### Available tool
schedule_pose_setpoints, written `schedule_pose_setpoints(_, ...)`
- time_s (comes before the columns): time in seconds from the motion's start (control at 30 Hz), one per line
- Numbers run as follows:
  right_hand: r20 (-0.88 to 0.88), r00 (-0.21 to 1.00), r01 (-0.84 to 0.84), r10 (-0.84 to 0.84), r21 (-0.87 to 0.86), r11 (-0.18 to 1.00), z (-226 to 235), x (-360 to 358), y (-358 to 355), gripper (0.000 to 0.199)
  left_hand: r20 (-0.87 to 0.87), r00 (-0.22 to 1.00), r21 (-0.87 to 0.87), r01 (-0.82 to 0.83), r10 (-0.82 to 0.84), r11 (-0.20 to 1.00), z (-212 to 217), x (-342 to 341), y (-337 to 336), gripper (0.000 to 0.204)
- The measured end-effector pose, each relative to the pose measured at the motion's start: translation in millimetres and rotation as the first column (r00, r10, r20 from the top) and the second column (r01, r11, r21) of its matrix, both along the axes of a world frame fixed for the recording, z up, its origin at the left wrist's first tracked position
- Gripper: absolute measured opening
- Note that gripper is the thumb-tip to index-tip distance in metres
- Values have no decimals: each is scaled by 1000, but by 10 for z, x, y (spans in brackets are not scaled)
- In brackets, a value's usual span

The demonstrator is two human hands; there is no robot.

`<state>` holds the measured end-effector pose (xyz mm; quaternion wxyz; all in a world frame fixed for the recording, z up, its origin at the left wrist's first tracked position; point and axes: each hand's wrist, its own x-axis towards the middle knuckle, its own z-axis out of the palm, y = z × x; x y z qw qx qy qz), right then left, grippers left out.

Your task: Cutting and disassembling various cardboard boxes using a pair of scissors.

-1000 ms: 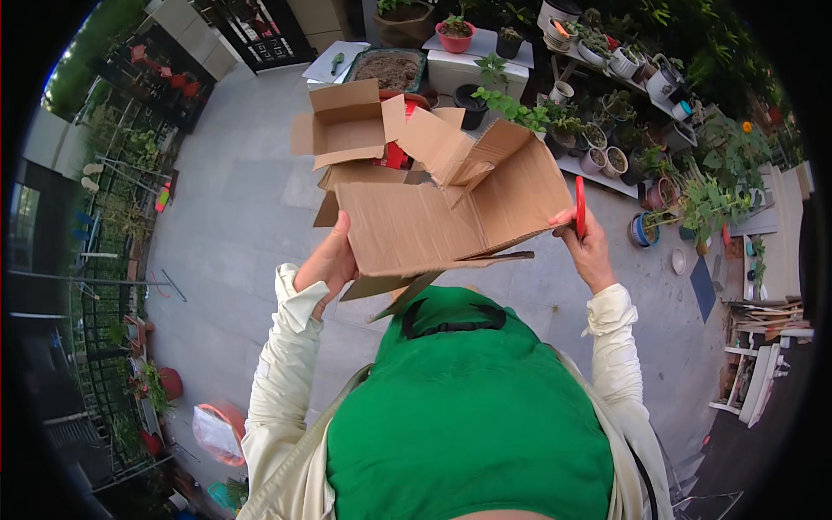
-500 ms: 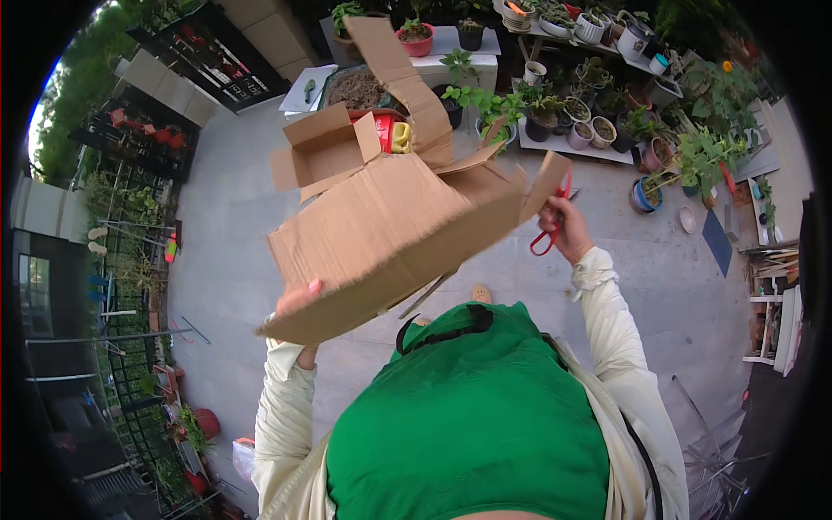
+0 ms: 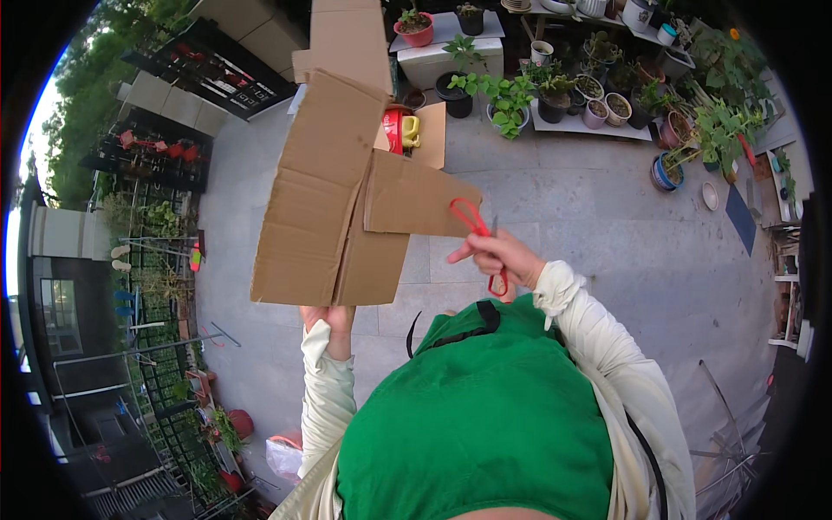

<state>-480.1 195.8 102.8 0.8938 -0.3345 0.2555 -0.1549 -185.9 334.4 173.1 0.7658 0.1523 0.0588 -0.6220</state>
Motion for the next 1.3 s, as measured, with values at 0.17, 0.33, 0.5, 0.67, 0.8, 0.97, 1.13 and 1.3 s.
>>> schedule_pose_setpoints(0.17,191,940,232,-284,254,939,183,440,173,45,-71,996,20,-47,49,999,32,-22,-28,31)
schedule_pose_setpoints(0.33,177,710,577,-682,409,707,-52,369,-280,25,107,991,137,-94,80,986,12,-20,226,31)
schedule_pose_setpoints(0.5,57,596,779,-801,204,593,21,49,-629,10,635,767,196,-49,-89,979,125,34,287,34)
schedule_pose_setpoints(0.67,43,565,825,-824,-40,564,258,-189,-819,18,554,760,378,133,-339,916,221,54,196,51)
schedule_pose_setpoints(0.8,91,628,778,-773,-62,625,346,-353,-838,13,645,646,439,124,-408,890,-29,233,189,43)
schedule_pose_setpoints(0.97,89,700,699,-708,113,706,369,-523,-827,8,712,600,326,179,-366,928,-418,660,379,46)
schedule_pose_setpoints(1.13,108,841,535,-530,-21,844,389,-549,-1050,13,820,369,488,-51,-438,871,-396,936,247,38)
schedule_pose_setpoints(1.3,-25,920,374,-390,-235,897,444,-451,-1323,14,875,378,311,41,-303,950,-127,909,31,36)
